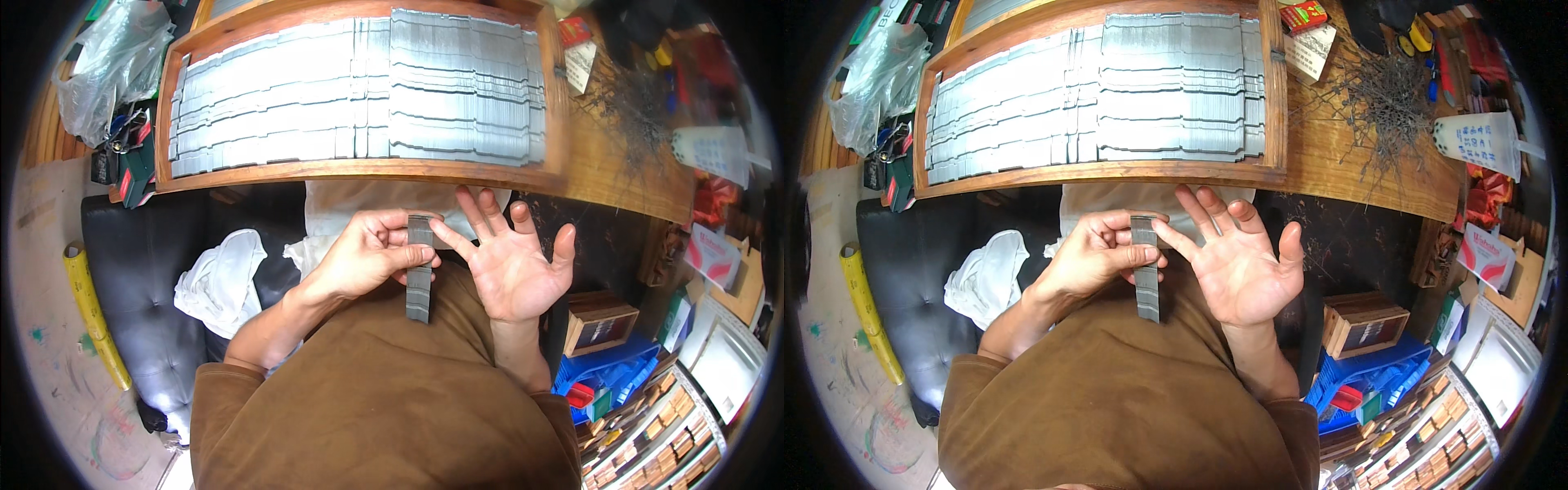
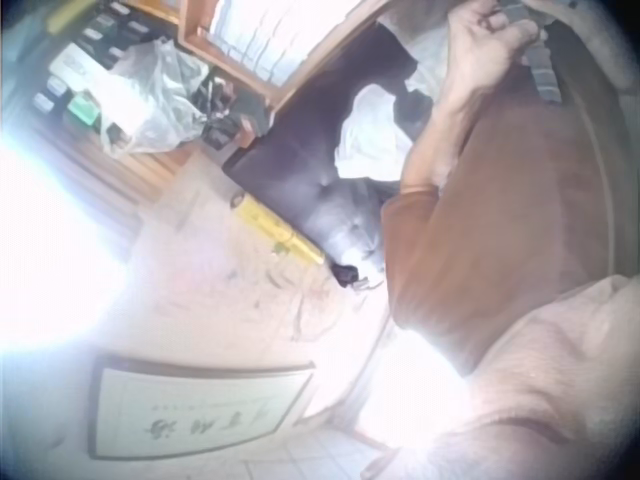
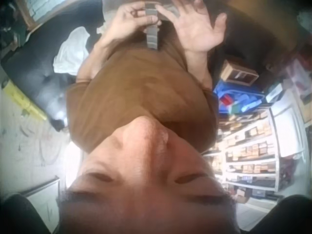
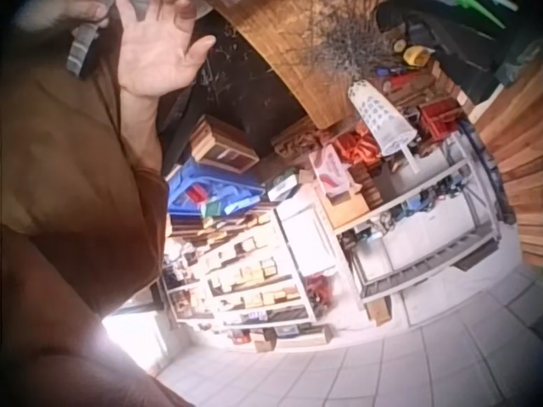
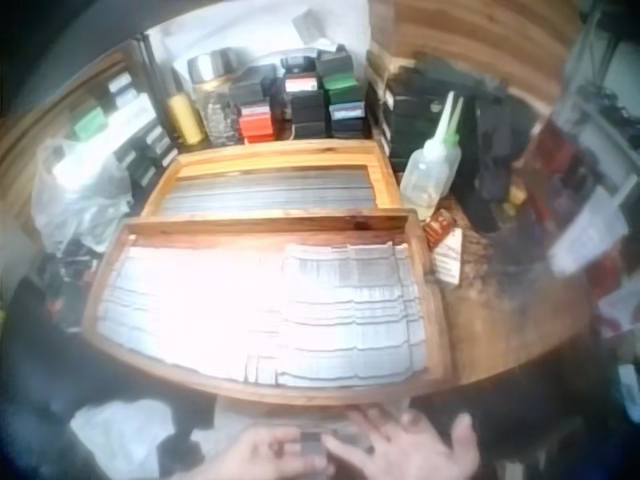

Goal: The person repeatedly picks up small rectangular metal pieces from a wooden tray and joins them together by hand, forming a longer linked strip. The person occasionally places the assembled strip back into the tray and continues adding more pieces.

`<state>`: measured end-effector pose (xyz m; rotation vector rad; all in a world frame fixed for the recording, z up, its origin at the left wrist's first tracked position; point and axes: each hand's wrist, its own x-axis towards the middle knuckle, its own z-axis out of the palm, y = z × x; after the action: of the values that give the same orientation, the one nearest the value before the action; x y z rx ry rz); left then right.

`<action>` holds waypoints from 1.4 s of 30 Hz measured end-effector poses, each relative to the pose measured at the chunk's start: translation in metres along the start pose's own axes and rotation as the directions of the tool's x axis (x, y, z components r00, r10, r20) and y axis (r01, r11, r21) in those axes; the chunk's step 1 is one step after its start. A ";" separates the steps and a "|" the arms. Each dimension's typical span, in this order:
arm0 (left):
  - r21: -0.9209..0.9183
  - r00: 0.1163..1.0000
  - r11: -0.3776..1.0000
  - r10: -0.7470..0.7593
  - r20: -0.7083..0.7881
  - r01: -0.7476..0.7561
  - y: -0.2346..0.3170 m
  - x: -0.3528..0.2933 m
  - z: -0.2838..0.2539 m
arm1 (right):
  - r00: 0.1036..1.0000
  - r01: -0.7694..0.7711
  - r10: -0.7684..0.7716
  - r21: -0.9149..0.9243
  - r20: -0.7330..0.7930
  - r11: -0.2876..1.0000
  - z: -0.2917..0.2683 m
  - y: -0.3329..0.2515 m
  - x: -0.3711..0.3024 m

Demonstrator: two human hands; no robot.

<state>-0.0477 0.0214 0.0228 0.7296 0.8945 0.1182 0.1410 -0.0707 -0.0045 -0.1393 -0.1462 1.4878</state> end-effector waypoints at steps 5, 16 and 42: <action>0.023 1.000 1.000 0.005 0.027 -0.006 -0.001 0.000 0.000 | 0.998 0.046 -0.047 -0.031 -0.028 0.998 0.001 -0.001 0.000; 0.039 0.998 0.999 -0.033 0.059 0.031 -0.010 0.006 -0.006 | 0.921 -0.362 0.082 -0.757 -0.381 0.543 -0.006 0.019 -0.002; -0.048 0.999 0.999 -0.004 0.045 0.006 -0.001 0.021 -0.031 | 0.857 -0.498 0.227 -0.631 -0.462 0.595 -0.019 0.031 0.040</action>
<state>-0.0577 0.0446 -0.0043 0.6827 0.8475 0.1184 0.1171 -0.0286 -0.0284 -1.1578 -0.4657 1.7179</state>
